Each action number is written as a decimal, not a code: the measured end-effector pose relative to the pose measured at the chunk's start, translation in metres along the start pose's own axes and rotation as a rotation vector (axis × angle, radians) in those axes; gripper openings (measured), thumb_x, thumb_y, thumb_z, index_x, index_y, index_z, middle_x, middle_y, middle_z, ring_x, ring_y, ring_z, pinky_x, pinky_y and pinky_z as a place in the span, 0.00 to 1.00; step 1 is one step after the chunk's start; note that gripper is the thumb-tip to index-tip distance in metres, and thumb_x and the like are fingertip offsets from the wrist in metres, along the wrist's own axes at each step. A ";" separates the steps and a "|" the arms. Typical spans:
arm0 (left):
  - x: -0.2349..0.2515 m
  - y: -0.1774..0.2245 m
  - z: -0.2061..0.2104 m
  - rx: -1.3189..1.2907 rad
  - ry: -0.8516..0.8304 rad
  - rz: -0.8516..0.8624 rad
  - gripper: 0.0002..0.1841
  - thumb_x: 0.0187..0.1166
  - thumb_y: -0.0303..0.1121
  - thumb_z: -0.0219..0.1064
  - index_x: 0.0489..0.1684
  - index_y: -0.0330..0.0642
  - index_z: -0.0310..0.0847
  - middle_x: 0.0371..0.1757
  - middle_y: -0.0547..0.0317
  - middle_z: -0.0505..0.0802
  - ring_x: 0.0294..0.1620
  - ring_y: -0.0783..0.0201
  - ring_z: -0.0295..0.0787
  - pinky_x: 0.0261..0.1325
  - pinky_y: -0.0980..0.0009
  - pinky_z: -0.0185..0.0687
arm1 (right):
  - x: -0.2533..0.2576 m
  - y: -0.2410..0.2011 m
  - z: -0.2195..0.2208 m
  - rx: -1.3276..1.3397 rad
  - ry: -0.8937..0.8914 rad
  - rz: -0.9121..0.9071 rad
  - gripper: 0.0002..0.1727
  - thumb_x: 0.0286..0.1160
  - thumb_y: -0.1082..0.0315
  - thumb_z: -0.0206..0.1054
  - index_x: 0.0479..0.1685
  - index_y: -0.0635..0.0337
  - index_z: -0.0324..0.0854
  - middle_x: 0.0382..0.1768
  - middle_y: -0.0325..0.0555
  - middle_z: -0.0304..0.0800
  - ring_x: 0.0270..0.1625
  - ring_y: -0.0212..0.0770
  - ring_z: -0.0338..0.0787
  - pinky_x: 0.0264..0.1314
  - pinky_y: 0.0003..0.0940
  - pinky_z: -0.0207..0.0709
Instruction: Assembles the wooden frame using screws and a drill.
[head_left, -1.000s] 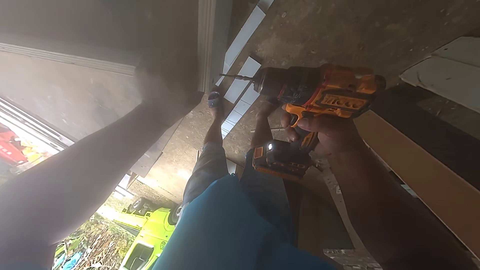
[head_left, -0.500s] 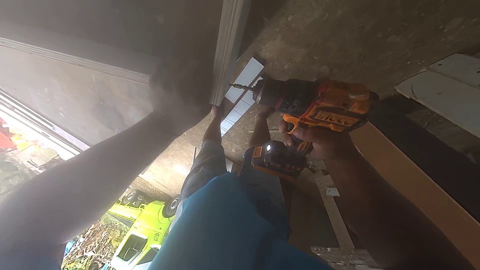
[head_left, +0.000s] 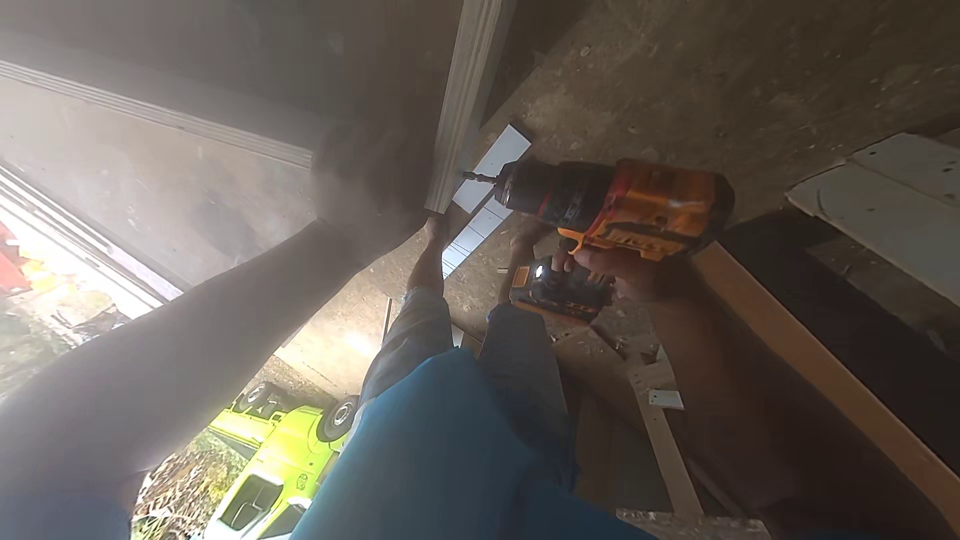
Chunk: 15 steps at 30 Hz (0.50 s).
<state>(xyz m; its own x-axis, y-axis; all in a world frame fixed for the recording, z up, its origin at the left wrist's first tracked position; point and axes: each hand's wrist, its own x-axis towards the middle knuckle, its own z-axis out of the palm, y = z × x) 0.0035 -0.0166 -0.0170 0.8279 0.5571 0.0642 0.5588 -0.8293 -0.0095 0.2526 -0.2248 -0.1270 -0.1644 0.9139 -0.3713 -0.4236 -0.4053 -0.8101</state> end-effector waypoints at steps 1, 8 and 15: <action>0.000 -0.002 0.001 -0.005 -0.001 0.015 0.14 0.72 0.40 0.67 0.22 0.37 0.81 0.25 0.49 0.91 0.29 0.50 0.90 0.32 0.56 0.75 | 0.002 0.005 -0.005 -0.013 -0.013 -0.018 0.11 0.70 0.60 0.73 0.49 0.51 0.86 0.38 0.32 0.94 0.43 0.31 0.93 0.52 0.31 0.89; -0.005 -0.008 -0.002 -0.066 -0.135 -0.007 0.11 0.71 0.37 0.71 0.39 0.37 0.90 0.39 0.46 0.95 0.42 0.44 0.94 0.41 0.48 0.87 | -0.002 0.003 -0.002 -0.074 0.099 0.042 0.26 0.60 0.53 0.80 0.55 0.59 0.85 0.44 0.41 0.95 0.43 0.37 0.93 0.53 0.38 0.89; 0.016 -0.007 -0.028 -0.219 -0.534 -0.132 0.19 0.80 0.39 0.67 0.63 0.39 0.85 0.57 0.44 0.93 0.64 0.43 0.89 0.67 0.44 0.79 | -0.101 -0.047 0.071 -0.253 0.358 0.336 0.27 0.62 0.72 0.69 0.64 0.74 0.77 0.46 0.51 0.94 0.42 0.40 0.93 0.52 0.38 0.89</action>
<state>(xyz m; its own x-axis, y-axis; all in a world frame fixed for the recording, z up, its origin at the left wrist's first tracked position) 0.0116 -0.0031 0.0117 0.6934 0.5536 -0.4612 0.6826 -0.7096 0.1745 0.2261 -0.2963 -0.0193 0.0785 0.6856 -0.7237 -0.1655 -0.7069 -0.6876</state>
